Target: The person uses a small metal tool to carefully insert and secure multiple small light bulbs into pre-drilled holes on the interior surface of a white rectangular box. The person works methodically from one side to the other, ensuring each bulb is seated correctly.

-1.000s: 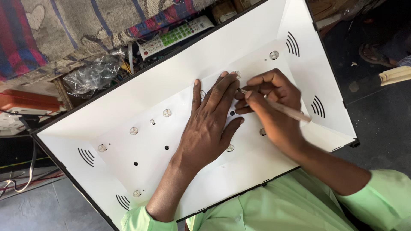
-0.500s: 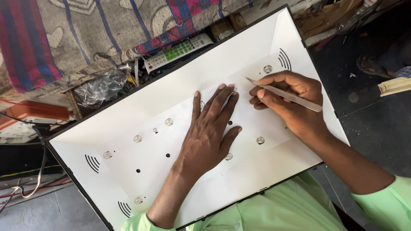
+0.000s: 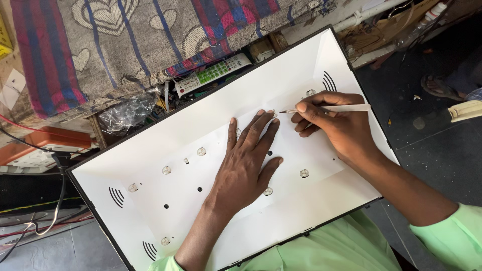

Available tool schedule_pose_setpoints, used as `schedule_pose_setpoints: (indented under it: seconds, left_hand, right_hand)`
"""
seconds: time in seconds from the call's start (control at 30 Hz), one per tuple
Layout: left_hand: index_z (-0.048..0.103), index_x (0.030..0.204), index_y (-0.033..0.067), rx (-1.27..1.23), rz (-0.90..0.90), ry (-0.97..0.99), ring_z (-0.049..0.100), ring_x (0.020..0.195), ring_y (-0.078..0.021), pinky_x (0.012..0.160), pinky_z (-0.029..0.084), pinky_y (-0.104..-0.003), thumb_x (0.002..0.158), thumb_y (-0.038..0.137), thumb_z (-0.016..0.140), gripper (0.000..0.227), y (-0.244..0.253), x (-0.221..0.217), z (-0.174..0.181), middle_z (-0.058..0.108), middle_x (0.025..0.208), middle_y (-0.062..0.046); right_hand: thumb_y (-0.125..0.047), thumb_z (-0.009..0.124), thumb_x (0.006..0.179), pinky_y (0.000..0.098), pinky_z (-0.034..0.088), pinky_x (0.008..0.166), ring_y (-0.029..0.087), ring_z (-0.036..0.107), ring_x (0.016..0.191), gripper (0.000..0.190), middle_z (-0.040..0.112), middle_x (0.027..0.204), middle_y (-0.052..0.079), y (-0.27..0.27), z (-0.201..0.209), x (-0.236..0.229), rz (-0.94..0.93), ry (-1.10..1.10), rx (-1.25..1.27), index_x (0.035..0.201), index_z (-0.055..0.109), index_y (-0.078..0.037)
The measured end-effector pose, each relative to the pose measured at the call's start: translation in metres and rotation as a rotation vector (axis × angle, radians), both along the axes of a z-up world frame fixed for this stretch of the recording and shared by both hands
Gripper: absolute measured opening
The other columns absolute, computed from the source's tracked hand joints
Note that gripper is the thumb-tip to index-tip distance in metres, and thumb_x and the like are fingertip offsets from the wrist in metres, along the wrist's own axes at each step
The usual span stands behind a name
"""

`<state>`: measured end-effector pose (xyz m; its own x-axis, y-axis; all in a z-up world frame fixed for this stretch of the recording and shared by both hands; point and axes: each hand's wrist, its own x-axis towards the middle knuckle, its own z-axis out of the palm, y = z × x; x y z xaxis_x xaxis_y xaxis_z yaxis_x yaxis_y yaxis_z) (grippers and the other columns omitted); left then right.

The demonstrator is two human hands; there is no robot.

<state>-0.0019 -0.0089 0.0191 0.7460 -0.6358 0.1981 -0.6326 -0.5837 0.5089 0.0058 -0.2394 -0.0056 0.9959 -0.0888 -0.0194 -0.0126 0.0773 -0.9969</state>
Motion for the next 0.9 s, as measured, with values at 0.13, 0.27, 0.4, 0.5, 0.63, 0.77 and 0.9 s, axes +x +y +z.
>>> schedule_pose_setpoints:
  seconds: [0.13,0.27,0.4,0.5,0.63,0.77,0.9]
  left_hand:
    - [0.045,0.151,0.0022,0.009,0.003,-0.007,0.030,0.154,-0.0296,0.126,0.014,-0.063,0.097,0.024,0.065,0.062,-0.0005,-0.0005,-0.0003,0.038,0.160,-0.012]
    - [0.044,0.152,0.0024,0.008,0.005,-0.009,0.030,0.154,-0.0294,0.126,0.014,-0.062,0.097,0.024,0.065,0.062,-0.0005,-0.0001,-0.0003,0.037,0.160,-0.012]
    - [0.044,0.152,0.0028,0.004,0.004,-0.006,0.030,0.154,-0.0292,0.126,0.014,-0.062,0.097,0.024,0.066,0.062,-0.0003,-0.0001,-0.0010,0.037,0.160,-0.012]
    - [0.045,0.152,0.0026,0.003,0.004,-0.001,0.030,0.154,-0.0294,0.126,0.014,-0.063,0.097,0.024,0.066,0.062,0.0002,-0.0006,-0.0004,0.037,0.160,-0.012]
    - [0.045,0.151,0.0025,0.001,-0.001,-0.013,0.030,0.154,-0.0299,0.126,0.015,-0.063,0.097,0.024,0.066,0.062,0.0001,0.0001,-0.0002,0.037,0.161,-0.012]
    - [0.044,0.152,0.0016,-0.012,0.004,-0.014,0.029,0.155,-0.0306,0.126,0.015,-0.063,0.098,0.024,0.066,0.062,-0.0005,-0.0004,-0.0001,0.036,0.162,-0.014]
    - [0.044,0.152,0.0015,0.002,0.001,-0.009,0.029,0.154,-0.0308,0.126,0.015,-0.063,0.097,0.024,0.065,0.063,0.0008,0.0002,-0.0005,0.036,0.161,-0.014]
  right_hand:
    - [-0.014,0.070,0.097,0.0294,0.063,0.061,0.019,0.075,0.071,0.021,0.076,0.086,0.015,0.0030,-0.0002,-0.0018,-0.024,-0.015,-0.007,0.105,0.072,0.006]
    - [-0.015,0.070,0.098,0.0291,0.062,0.061,0.019,0.074,0.069,0.022,0.076,0.085,0.015,0.0033,-0.0001,-0.0001,0.012,0.015,-0.012,0.103,0.073,0.006]
    - [-0.017,0.071,0.097,0.0296,0.062,0.061,0.019,0.074,0.069,0.023,0.075,0.084,0.015,0.0015,-0.0016,0.0006,0.014,0.011,0.035,0.103,0.073,0.006]
    - [-0.018,0.071,0.097,0.0297,0.062,0.062,0.019,0.074,0.068,0.023,0.075,0.084,0.014,0.0005,-0.0014,0.0021,0.024,0.044,0.073,0.102,0.073,0.005]
    - [-0.017,0.072,0.097,0.0294,0.062,0.063,0.019,0.074,0.070,0.023,0.075,0.085,0.014,0.0021,-0.0021,0.0049,0.065,0.099,0.195,0.102,0.073,0.005]
    - [-0.017,0.074,0.097,0.0306,0.062,0.064,0.020,0.073,0.069,0.024,0.075,0.086,0.015,0.0053,-0.0008,0.0068,0.027,0.098,0.228,0.103,0.071,0.006]
    - [-0.016,0.072,0.096,0.0306,0.064,0.066,0.019,0.075,0.076,0.023,0.075,0.091,0.015,0.0011,0.0038,-0.0004,0.041,-0.009,0.018,0.107,0.073,0.004]
